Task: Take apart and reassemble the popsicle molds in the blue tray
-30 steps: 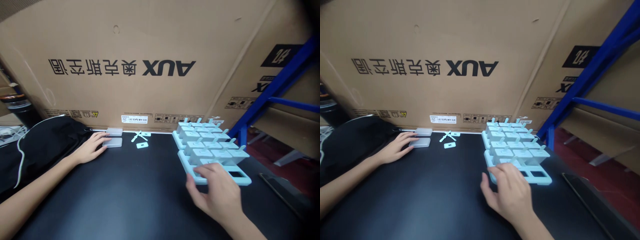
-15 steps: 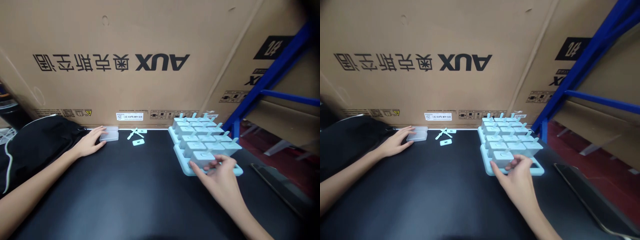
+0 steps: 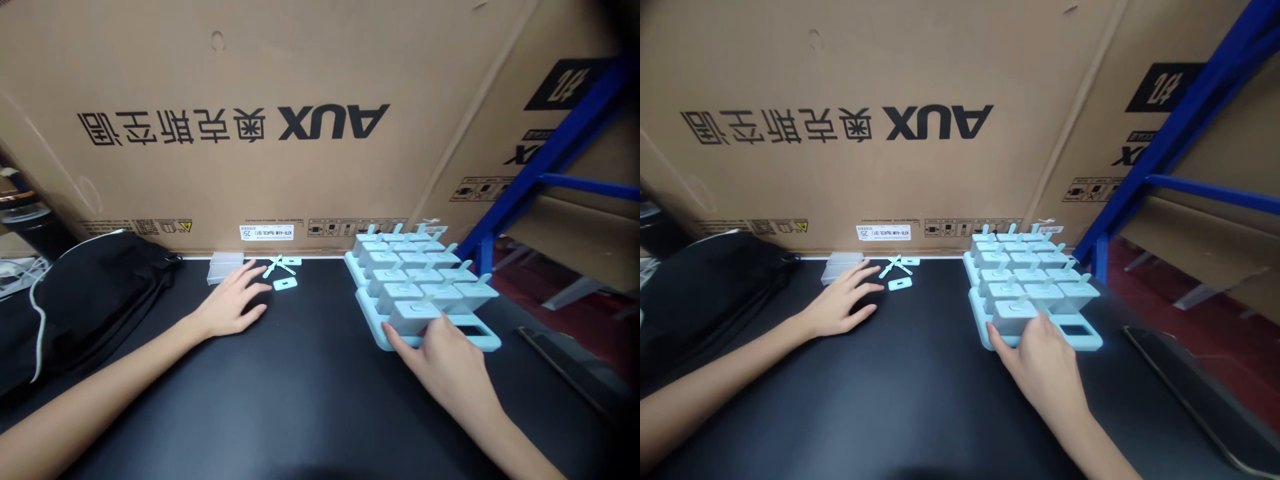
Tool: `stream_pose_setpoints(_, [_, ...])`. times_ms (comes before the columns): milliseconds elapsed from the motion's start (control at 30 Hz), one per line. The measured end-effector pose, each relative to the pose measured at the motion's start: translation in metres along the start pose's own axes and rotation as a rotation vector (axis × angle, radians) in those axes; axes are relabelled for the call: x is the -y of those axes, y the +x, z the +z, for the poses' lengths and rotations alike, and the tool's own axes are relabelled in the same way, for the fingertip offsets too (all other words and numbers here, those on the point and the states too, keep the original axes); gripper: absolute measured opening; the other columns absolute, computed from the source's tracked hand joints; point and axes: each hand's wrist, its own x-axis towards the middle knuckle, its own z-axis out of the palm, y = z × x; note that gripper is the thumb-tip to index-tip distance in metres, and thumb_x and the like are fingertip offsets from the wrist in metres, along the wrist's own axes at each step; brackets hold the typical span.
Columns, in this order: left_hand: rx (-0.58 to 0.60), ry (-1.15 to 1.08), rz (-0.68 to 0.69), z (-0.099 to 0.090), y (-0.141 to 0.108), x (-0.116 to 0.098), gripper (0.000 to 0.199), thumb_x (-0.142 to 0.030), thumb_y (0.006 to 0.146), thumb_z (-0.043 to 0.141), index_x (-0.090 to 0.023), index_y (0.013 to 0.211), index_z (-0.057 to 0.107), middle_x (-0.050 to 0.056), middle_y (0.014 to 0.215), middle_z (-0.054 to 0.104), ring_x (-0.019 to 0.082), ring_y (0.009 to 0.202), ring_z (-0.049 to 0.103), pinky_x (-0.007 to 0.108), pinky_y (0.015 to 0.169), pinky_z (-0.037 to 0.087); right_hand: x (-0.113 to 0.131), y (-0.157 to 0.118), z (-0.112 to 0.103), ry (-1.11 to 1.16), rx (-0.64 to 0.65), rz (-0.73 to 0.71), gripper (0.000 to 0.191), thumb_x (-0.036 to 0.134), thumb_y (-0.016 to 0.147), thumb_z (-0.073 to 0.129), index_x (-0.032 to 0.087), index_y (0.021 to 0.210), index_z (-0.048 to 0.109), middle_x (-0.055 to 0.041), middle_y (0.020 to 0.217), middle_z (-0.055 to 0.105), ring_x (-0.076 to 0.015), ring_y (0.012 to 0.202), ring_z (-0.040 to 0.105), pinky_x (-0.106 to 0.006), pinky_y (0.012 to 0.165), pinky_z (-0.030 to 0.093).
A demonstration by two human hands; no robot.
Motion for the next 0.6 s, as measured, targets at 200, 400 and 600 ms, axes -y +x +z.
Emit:
stream_pose_setpoints(200, [0.088,-0.023,-0.011,0.018,0.028,-0.015,0.041,-0.043,0.095,0.044,-0.022,0.128,0.056,0.011,0.146,0.045,0.034,0.144,0.025,0.06,0.114,0.027,-0.001,-0.001,0.0,0.084,0.044,0.09,0.047,0.068,0.083,0.045,0.026,0.069,0.029,-0.0011,0.059,0.042,-0.0201,0.05,0.049,-0.032,0.047,0.036])
stream_pose_setpoints(400, [0.119,-0.033,-0.024,0.021,0.028,-0.01,0.048,-0.045,0.096,0.041,-0.019,0.135,0.05,0.012,0.146,0.044,0.031,0.143,0.029,0.053,0.115,0.03,-0.001,-0.004,-0.002,0.342,-0.047,0.216,0.046,0.061,0.076,0.056,0.022,0.092,0.038,-0.0033,0.072,0.05,-0.0218,0.057,0.055,-0.032,0.048,0.041])
stream_pose_setpoints(600, [0.097,-0.068,-0.021,0.024,0.028,-0.008,0.05,-0.045,0.097,0.041,-0.019,0.139,0.046,0.013,0.149,0.04,0.033,0.144,0.026,0.055,0.115,0.028,0.029,-0.02,-0.025,0.413,-0.168,-0.293,0.038,0.034,0.079,0.053,0.017,0.111,0.043,-0.013,0.099,0.055,-0.0286,0.093,0.059,-0.042,0.079,0.048])
